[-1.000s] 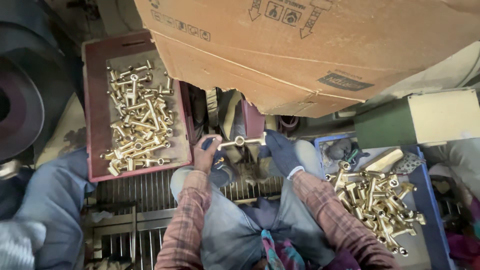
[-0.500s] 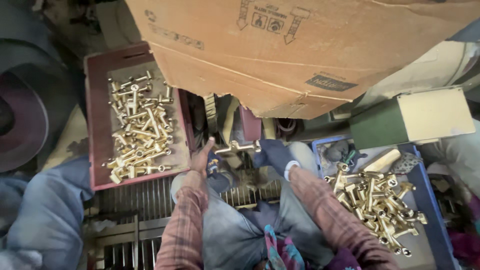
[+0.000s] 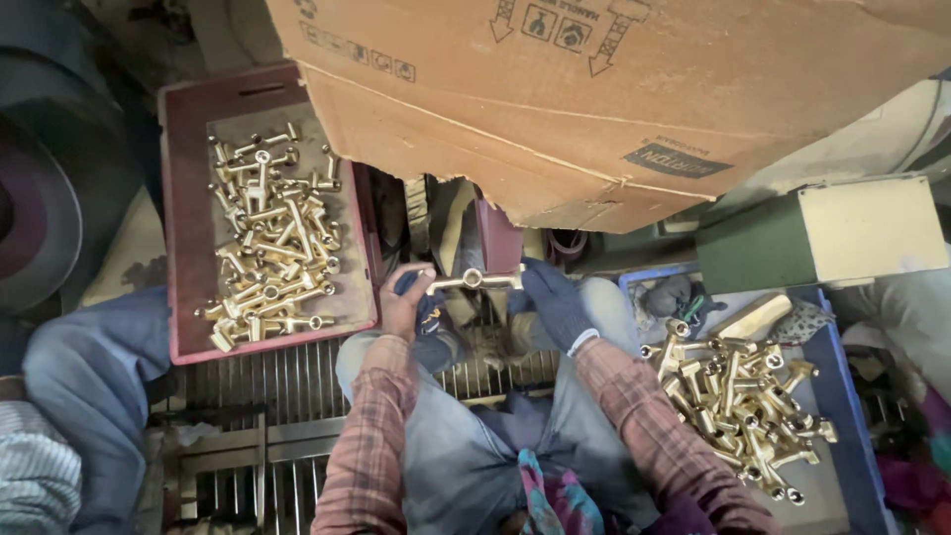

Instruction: The person sits on the floor and repeatedly picks up small brass-colored metal parts from a red tray. They hold each part against a rotating grinding wheel to polish it, then place the finished part into a blue tray. The process is repeated for multiple parts throughout the clip.

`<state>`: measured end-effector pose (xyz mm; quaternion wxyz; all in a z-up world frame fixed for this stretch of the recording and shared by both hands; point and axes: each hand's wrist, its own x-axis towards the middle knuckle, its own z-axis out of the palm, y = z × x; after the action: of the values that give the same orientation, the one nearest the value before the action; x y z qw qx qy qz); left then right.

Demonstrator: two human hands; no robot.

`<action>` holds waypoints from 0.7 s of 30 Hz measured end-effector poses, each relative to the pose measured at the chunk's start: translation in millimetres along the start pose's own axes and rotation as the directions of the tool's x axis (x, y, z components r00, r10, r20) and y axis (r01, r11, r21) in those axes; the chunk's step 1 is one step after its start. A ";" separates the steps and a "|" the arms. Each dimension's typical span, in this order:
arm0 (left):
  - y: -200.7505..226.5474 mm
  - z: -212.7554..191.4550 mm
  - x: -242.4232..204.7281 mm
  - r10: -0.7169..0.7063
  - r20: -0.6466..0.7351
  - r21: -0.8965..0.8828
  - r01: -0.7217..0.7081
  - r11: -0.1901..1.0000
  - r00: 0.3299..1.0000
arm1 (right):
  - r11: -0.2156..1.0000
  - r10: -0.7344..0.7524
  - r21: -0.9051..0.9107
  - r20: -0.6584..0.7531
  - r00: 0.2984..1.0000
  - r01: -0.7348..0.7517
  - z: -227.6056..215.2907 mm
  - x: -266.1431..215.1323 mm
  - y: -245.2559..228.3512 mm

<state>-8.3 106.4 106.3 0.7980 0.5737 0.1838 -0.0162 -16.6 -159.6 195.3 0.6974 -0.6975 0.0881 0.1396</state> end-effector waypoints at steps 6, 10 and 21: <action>-10.3 -3.1 16.8 -0.213 -0.045 -0.030 0.212 0.977 0.976 | 0.934 0.210 0.298 -0.013 0.978 -0.196 4.7 18.0 9.3; -14.7 -7.8 19.1 -0.310 -0.134 0.071 0.321 0.944 0.941 | 0.917 0.259 0.313 0.002 0.966 -0.246 2.8 30.9 21.1; -59.8 -26.7 -92.3 0.001 0.312 0.488 -0.161 0.858 0.950 | 0.549 0.357 0.768 0.142 0.923 -0.331 0.4 -68.1 25.4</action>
<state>-115.8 93.6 73.4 0.6374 0.7612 0.0248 -0.1173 -89.1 -164.4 192.9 0.8869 -0.2968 0.2848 0.2103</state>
